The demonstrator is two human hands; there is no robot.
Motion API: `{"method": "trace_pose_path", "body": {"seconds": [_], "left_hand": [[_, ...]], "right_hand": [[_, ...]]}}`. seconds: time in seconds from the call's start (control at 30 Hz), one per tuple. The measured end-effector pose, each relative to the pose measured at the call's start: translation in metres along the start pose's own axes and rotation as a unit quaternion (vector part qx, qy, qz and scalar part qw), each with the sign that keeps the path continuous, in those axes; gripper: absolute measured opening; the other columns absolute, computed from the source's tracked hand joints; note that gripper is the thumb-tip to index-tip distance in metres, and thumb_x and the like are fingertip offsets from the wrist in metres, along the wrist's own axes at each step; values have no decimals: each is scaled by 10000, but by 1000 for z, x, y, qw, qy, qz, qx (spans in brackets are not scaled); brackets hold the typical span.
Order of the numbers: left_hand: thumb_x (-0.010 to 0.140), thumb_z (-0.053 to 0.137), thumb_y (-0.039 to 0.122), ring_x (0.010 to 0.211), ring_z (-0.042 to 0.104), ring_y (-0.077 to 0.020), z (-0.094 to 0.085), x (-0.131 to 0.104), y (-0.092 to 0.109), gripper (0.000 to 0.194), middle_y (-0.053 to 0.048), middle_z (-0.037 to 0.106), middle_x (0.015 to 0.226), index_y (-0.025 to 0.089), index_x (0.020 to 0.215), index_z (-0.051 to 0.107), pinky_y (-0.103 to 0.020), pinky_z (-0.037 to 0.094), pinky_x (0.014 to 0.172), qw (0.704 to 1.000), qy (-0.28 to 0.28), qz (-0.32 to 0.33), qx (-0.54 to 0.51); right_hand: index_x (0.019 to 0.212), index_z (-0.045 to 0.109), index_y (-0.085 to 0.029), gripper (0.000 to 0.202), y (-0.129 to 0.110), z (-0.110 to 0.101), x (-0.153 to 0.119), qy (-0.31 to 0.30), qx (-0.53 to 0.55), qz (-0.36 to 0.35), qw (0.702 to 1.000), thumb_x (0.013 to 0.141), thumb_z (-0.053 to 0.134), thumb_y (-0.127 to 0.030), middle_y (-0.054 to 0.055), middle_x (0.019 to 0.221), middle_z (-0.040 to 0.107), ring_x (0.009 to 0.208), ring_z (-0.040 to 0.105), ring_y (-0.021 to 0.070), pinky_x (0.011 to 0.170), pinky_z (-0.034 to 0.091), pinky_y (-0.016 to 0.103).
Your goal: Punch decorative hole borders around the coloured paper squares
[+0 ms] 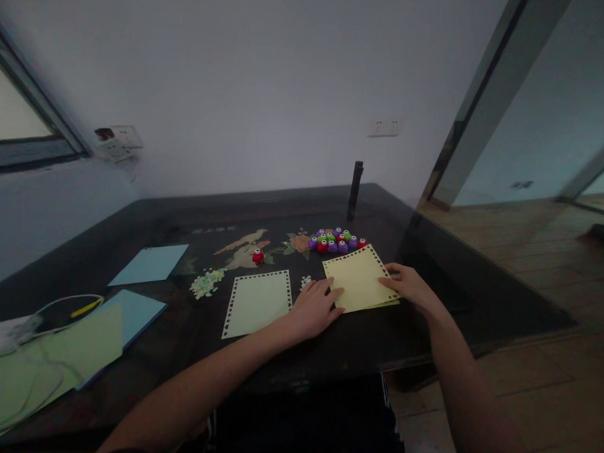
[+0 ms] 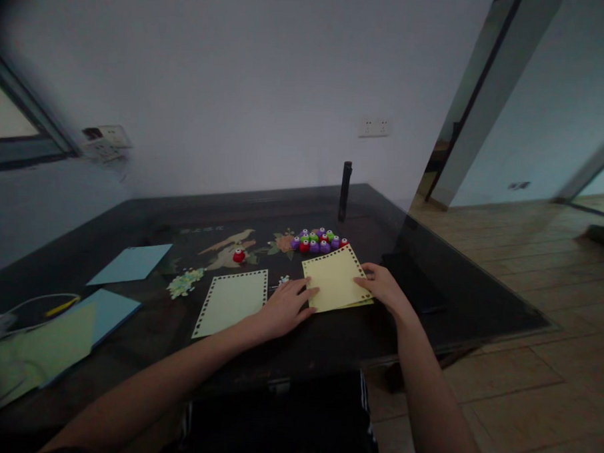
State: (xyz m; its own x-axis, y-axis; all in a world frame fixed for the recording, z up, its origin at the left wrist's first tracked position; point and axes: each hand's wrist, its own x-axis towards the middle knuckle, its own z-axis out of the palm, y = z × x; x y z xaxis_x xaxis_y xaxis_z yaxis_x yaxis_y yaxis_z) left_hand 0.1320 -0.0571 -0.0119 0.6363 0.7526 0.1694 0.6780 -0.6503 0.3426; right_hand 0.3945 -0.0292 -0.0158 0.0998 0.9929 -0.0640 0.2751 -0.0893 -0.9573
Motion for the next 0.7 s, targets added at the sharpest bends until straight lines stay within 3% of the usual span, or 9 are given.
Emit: {"method": "trace_pose_path", "body": {"seconds": [0.4,0.53,0.7], "left_hand": [[872,494,374,1296,388,-289,2,3,-4,446,-163,438,1387,176,1271,496,-457,236,1097,1000,-8,0,12],[878,483,372,1295,388,-296,2,3,-4,460,-188,428,1389,142,1276,492,-448,243,1098,1000,-14,1,23],[877,474,406,1301,377,-303,2,2,-4,477,-181,410,1403,149,1279,488,-440,274,1083,1000,4,2,17]], "right_hand": [[986,583,-150,414,10,1,7,2,-43,6,999,605,725,-229,-3,599,634,485,583,147,433,420,228],[953,613,-151,365,12,-2,10,33,-122,-28,992,637,709,-308,-9,586,609,498,560,139,444,379,226],[799,654,-177,223,9,-5,11,99,-278,-30,955,744,606,-388,18,590,600,545,555,150,508,371,254]]}}
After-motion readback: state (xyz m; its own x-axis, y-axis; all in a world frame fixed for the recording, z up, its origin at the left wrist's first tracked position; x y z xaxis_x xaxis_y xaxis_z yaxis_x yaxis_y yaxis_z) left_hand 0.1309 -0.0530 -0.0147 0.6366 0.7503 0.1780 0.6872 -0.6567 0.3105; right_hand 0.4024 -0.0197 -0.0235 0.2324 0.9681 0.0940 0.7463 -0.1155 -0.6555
